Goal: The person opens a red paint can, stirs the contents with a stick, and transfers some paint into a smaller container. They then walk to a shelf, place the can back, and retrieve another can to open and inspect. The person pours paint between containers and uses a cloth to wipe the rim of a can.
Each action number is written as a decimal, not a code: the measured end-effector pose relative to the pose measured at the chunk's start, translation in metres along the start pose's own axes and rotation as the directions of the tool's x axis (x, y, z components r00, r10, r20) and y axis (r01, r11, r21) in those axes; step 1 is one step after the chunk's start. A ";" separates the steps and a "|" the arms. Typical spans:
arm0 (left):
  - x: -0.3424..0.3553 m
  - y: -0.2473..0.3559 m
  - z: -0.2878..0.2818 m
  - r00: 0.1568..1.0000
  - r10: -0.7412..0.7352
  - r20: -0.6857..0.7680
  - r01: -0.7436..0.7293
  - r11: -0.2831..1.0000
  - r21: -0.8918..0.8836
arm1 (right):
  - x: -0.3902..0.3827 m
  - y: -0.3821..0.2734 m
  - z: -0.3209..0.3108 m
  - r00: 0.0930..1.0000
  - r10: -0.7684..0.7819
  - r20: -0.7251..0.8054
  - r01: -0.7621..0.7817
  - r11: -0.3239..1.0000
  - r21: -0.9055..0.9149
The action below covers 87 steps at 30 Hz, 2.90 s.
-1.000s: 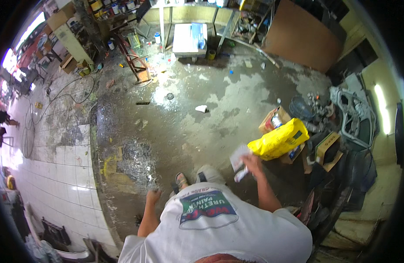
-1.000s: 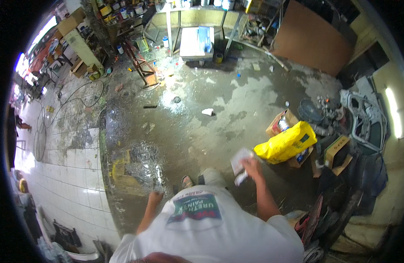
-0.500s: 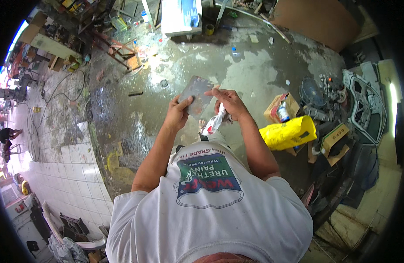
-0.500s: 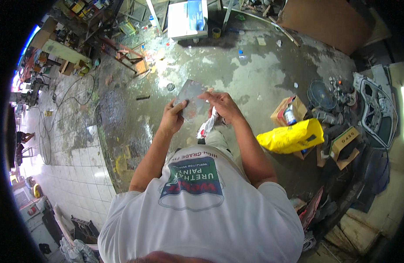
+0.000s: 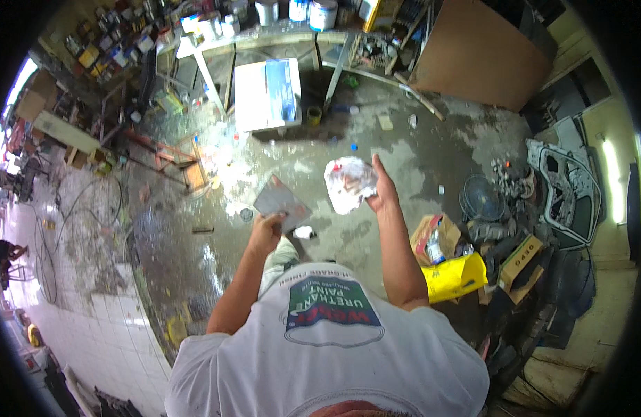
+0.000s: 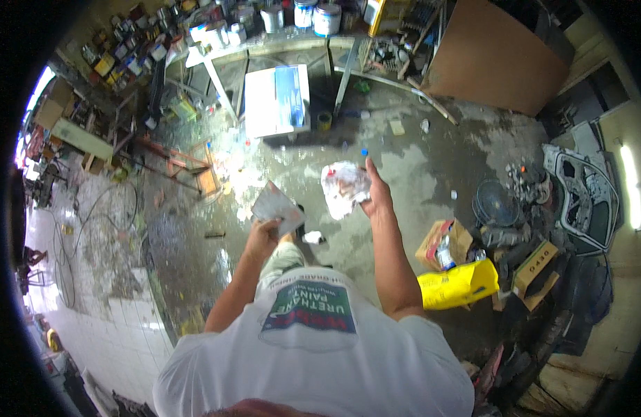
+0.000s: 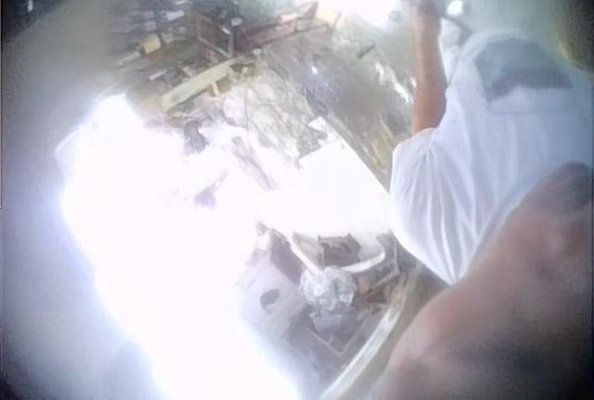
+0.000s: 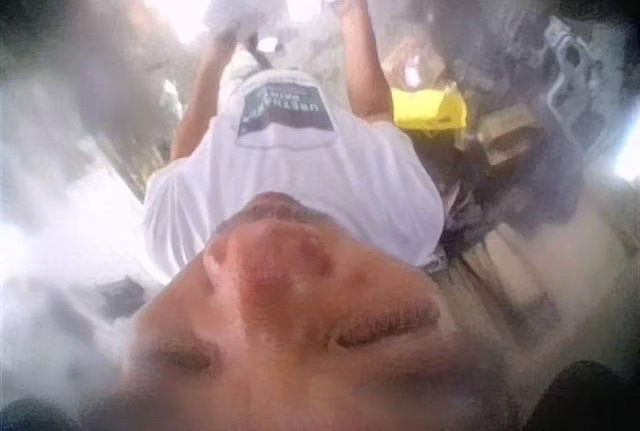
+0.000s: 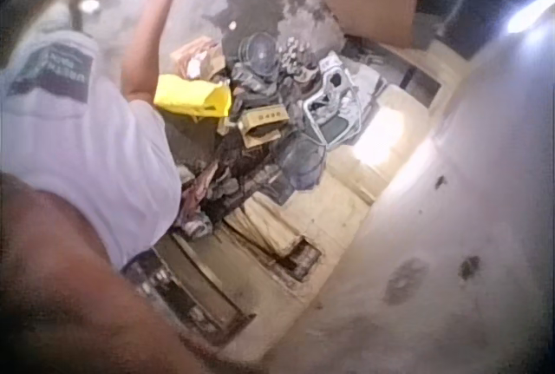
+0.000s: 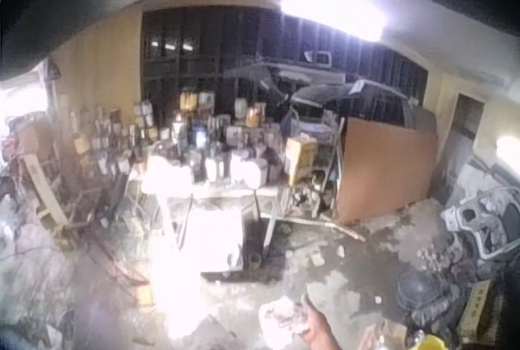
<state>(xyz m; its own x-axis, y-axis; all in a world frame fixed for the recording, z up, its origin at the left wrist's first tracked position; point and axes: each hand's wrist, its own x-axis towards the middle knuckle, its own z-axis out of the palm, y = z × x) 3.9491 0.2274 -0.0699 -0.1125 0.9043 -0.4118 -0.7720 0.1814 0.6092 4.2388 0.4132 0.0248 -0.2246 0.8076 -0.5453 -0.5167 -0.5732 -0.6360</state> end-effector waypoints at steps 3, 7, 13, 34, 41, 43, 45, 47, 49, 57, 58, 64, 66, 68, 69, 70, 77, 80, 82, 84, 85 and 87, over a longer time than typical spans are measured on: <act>0.066 0.012 -0.017 0.996 -0.082 0.018 0.081 0.996 0.029 | 0.031 -0.015 0.016 0.998 -0.057 0.004 0.057 0.997 0.055; 0.133 0.083 0.005 0.990 -0.121 0.069 0.119 0.993 0.021 | 0.070 -0.029 0.033 1.000 -0.010 0.001 0.010 0.991 0.137; 0.235 0.173 0.026 0.898 -0.223 0.379 0.025 0.886 0.463 | 0.117 -0.076 0.122 0.994 0.038 0.103 -0.066 0.957 0.283; 0.413 0.315 0.062 0.996 0.092 0.007 -0.090 0.949 0.301 | 0.396 -0.113 0.323 0.911 0.053 0.410 -0.164 0.957 0.239; 0.434 0.369 -0.004 0.921 0.309 -0.238 0.077 0.456 0.887 | 0.467 -0.170 0.373 0.948 -0.158 0.276 0.258 0.890 -0.375; 0.423 0.376 -0.007 0.900 0.348 -0.264 0.180 0.254 0.950 | 0.479 -0.175 0.388 0.655 -0.299 0.694 0.749 0.380 -0.543; 0.409 0.355 -0.042 0.884 0.357 -0.302 0.293 0.080 0.953 | 0.481 -0.186 0.411 0.754 0.056 0.655 0.603 0.338 -0.723; 0.384 0.327 -0.074 0.861 0.360 -0.359 0.350 0.092 0.932 | 0.486 -0.185 0.407 0.615 0.115 0.780 0.780 0.057 -0.623; 0.346 0.288 -0.120 0.812 0.213 -0.543 0.480 0.285 0.830 | 0.498 -0.171 0.374 0.691 0.226 0.687 0.719 -0.109 -0.687; 0.228 0.231 -0.127 0.665 0.075 -0.743 0.689 0.324 0.649 | 0.523 -0.070 0.058 0.982 0.172 -0.082 -0.026 -0.307 -0.951; 0.229 0.223 -0.123 0.667 0.050 -0.744 0.684 0.357 0.637 | 0.527 -0.057 -0.009 0.977 0.124 -0.175 -0.126 -0.333 -0.934; 0.284 0.280 -0.125 0.724 0.183 -0.665 0.536 0.456 0.710 | 0.462 -0.054 -0.086 0.939 0.140 -0.314 -0.276 -0.237 -0.931; 0.304 0.286 -0.146 0.748 0.219 -0.627 0.447 0.533 0.719 | 0.465 -0.056 -0.079 0.931 0.213 -0.297 -0.222 -0.316 -0.922; 0.343 0.318 -0.108 0.757 0.250 -0.604 0.482 0.412 0.774 | 0.477 -0.057 -0.070 0.899 0.297 -0.321 -0.177 -0.425 -0.888; 0.354 0.324 -0.106 0.773 0.271 -0.574 0.457 0.390 0.800 | 0.484 -0.057 -0.062 0.914 0.333 -0.232 -0.028 -0.519 -0.855; 0.356 0.325 -0.102 0.755 0.282 -0.592 0.486 0.365 0.794 | 0.490 -0.057 -0.053 0.915 0.377 -0.146 0.120 -0.597 -0.793; 0.367 0.319 -0.078 0.760 0.225 -0.610 0.572 0.214 0.792 | 0.480 -0.123 0.065 0.968 0.102 -0.230 -0.197 -0.262 -0.945; 0.348 0.297 -0.090 0.761 0.214 -0.612 0.573 0.220 0.790 | 0.483 -0.115 0.021 0.970 0.004 -0.243 -0.233 -0.261 -0.937; 0.329 0.282 -0.094 0.750 0.223 -0.623 0.583 0.223 0.781 | 0.488 -0.126 0.010 0.891 0.152 -0.427 -0.394 -0.207 -0.895; 0.316 0.270 -0.093 0.738 0.220 -0.638 0.594 0.237 0.768 | 0.490 -0.125 -0.018 0.860 0.223 -0.460 -0.422 -0.196 -0.885; 0.311 0.267 -0.092 0.731 0.223 -0.645 0.599 0.241 0.763 | 0.494 -0.122 -0.029 0.842 0.261 -0.473 -0.434 -0.195 -0.880; 0.310 0.265 -0.090 0.717 0.237 -0.655 0.608 0.246 0.755 | 0.499 -0.121 -0.030 0.829 0.250 -0.501 -0.488 -0.117 -0.865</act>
<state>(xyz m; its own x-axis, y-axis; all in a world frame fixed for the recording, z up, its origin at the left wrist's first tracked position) 3.6535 0.5205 -0.0977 -0.6736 0.4387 -0.5948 0.2140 0.8861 0.4112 4.2141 0.8812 -0.1864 0.0985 0.4562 -0.8844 0.8848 -0.4468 -0.1320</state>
